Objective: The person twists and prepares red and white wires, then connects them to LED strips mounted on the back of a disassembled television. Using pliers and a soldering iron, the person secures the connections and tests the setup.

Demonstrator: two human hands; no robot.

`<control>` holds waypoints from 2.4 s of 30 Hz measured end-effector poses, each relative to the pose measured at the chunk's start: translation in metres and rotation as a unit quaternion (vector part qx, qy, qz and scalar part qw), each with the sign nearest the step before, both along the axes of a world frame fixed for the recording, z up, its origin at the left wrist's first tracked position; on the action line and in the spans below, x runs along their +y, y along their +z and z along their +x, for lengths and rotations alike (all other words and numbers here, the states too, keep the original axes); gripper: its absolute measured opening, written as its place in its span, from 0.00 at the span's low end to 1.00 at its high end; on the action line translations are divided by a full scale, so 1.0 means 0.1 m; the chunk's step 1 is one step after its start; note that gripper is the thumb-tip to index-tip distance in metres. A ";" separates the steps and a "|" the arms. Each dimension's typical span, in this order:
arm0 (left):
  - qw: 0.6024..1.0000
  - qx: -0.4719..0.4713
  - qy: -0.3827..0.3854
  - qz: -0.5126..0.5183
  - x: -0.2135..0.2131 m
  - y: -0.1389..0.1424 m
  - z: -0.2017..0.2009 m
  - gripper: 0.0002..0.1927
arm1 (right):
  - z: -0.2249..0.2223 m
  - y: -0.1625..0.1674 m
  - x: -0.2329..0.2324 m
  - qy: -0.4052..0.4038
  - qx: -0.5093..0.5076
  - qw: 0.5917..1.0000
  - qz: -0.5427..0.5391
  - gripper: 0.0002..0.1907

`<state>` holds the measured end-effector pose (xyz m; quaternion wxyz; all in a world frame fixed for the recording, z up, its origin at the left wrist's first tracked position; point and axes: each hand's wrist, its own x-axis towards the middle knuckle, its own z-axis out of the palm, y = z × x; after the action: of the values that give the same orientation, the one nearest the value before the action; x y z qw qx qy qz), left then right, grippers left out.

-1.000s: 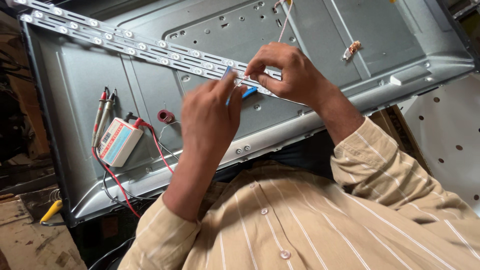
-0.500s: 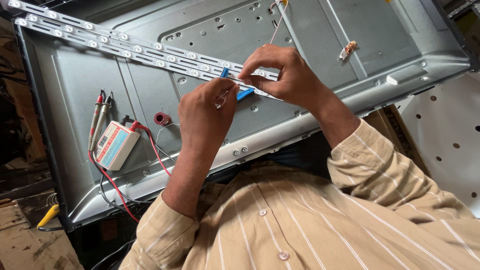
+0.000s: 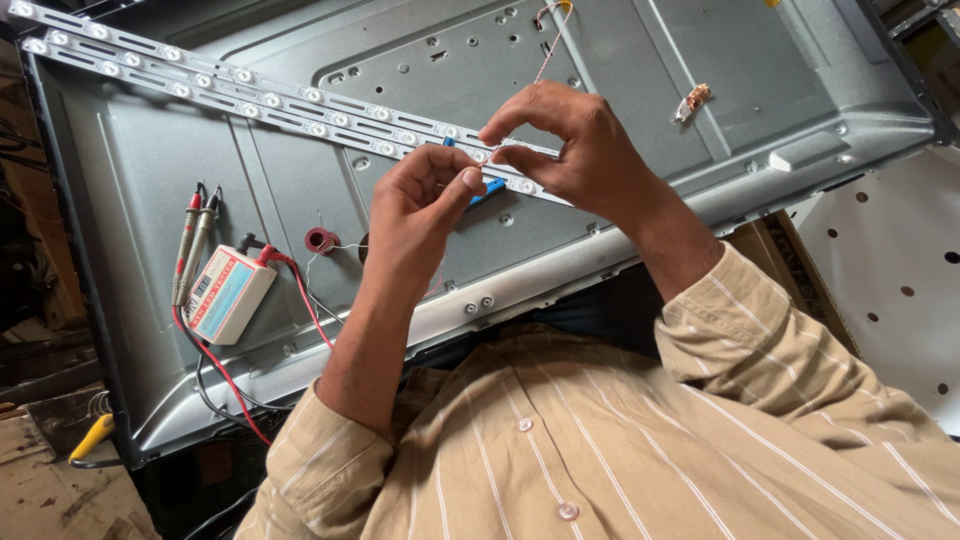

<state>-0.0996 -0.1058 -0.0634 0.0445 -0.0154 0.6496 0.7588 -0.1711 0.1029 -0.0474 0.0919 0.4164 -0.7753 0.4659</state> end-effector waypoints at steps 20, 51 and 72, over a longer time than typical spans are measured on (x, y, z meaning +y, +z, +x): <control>0.905 0.185 0.078 -0.375 0.11 0.10 -0.02 0.05 | -0.08 -0.10 -0.04 0.001 -0.080 0.997 0.021 0.09; 0.965 0.075 -0.002 -0.253 0.04 0.17 -0.04 0.06 | 0.06 0.07 0.05 0.022 -0.032 0.998 0.055 0.08; 0.906 0.140 0.006 -0.400 0.06 0.43 0.10 0.05 | 0.14 0.08 0.00 0.028 -0.090 0.995 0.026 0.17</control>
<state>-0.0897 -0.0999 -0.0205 -0.0613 0.0710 0.8981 0.4296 -0.1569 0.1032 -0.0389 -0.0028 0.3966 -0.7803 0.4836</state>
